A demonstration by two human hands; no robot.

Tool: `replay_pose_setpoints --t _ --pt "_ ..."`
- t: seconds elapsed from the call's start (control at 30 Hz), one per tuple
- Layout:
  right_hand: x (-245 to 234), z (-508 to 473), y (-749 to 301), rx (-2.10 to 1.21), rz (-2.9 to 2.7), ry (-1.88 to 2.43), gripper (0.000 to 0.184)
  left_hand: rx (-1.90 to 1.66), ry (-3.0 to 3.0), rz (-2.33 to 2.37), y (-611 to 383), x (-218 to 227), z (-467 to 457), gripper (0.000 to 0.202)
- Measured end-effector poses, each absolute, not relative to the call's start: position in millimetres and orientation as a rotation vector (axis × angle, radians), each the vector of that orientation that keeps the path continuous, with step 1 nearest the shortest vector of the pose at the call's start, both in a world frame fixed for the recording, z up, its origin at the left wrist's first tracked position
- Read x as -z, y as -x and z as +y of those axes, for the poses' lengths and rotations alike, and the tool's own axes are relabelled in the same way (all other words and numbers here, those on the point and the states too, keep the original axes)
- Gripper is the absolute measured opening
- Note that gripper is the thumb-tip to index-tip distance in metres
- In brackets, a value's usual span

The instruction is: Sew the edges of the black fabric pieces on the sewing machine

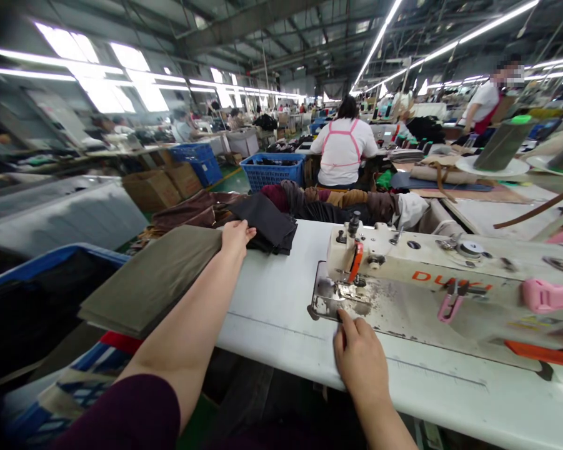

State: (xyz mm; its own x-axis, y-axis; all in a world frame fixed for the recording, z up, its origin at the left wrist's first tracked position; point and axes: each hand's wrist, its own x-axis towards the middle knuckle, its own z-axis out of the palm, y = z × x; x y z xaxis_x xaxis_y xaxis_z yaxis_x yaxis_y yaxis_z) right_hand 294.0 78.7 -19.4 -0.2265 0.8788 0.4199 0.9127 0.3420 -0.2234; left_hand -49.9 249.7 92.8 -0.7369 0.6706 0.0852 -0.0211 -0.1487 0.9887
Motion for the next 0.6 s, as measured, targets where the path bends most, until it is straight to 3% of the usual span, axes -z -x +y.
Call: replay_pose_setpoints --t 0.23,0.37,0.5,0.6 --pt "17 79 -293 0.111 -2.150 1.583 0.041 -1.796 -1.157 1.882 37 -72 168 0.032" --pt "18 79 -294 0.131 -2.171 1.586 0.041 -1.097 -2.081 2.384 54 -87 93 0.024" --pt "17 79 -294 0.154 -2.188 1.566 0.042 -0.695 -2.071 2.681 101 -111 41 0.026" --pt "15 79 -294 0.176 -2.189 1.538 0.042 -0.576 -1.966 2.630 136 -120 22 0.029"
